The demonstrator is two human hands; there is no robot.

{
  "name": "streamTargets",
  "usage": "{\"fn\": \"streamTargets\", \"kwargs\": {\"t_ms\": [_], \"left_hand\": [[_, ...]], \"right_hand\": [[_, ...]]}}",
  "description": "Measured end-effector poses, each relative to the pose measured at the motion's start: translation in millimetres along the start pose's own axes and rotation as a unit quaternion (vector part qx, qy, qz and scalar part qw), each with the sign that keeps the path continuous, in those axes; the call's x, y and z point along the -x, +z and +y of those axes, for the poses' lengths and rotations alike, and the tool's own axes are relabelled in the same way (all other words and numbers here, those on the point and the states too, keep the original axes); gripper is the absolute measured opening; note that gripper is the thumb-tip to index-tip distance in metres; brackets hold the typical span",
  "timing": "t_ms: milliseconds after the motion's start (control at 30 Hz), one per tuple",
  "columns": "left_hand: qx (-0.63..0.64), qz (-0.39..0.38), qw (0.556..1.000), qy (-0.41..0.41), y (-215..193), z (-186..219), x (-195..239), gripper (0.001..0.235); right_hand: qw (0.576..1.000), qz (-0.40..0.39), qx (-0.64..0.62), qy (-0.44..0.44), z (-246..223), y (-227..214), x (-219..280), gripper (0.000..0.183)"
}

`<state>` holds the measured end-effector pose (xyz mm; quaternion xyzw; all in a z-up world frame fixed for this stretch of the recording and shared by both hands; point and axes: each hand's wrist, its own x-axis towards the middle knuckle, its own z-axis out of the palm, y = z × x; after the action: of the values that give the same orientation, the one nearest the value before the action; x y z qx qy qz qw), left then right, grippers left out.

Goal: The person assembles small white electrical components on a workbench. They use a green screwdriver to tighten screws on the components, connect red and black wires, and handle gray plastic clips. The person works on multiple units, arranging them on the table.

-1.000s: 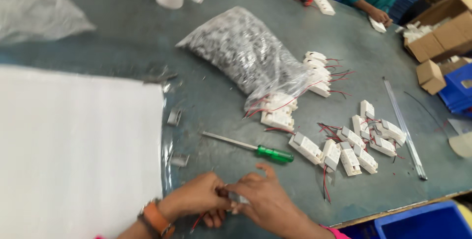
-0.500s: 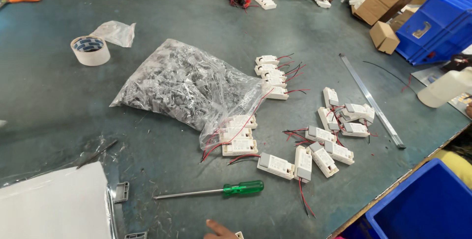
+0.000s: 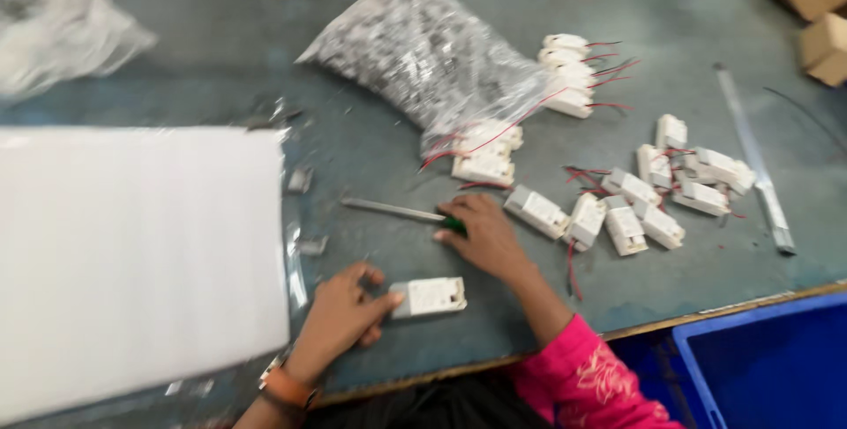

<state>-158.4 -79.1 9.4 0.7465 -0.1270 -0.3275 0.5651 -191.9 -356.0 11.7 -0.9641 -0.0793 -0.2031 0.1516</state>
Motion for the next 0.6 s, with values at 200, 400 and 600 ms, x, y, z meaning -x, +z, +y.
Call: {"fn": "streamTargets", "kwargs": {"t_ms": [200,400,600], "left_hand": [[-0.226,0.174,0.928,0.241,0.2,-17.9,35.8,0.037],[-0.283,0.212,0.881,0.315,11.3,-43.7,36.2,0.014],[-0.301,0.206,0.876,0.315,10.8,-43.4,35.7,0.017]], "right_hand": [[0.922,0.180,-0.316,0.131,5.4,-1.6,5.8,0.023],[0.610,0.133,-0.780,-0.048,-43.7,-68.4,18.3,0.046],[0.855,0.202,-0.457,-0.140,-137.3,1.7,-8.7,0.023]]}}
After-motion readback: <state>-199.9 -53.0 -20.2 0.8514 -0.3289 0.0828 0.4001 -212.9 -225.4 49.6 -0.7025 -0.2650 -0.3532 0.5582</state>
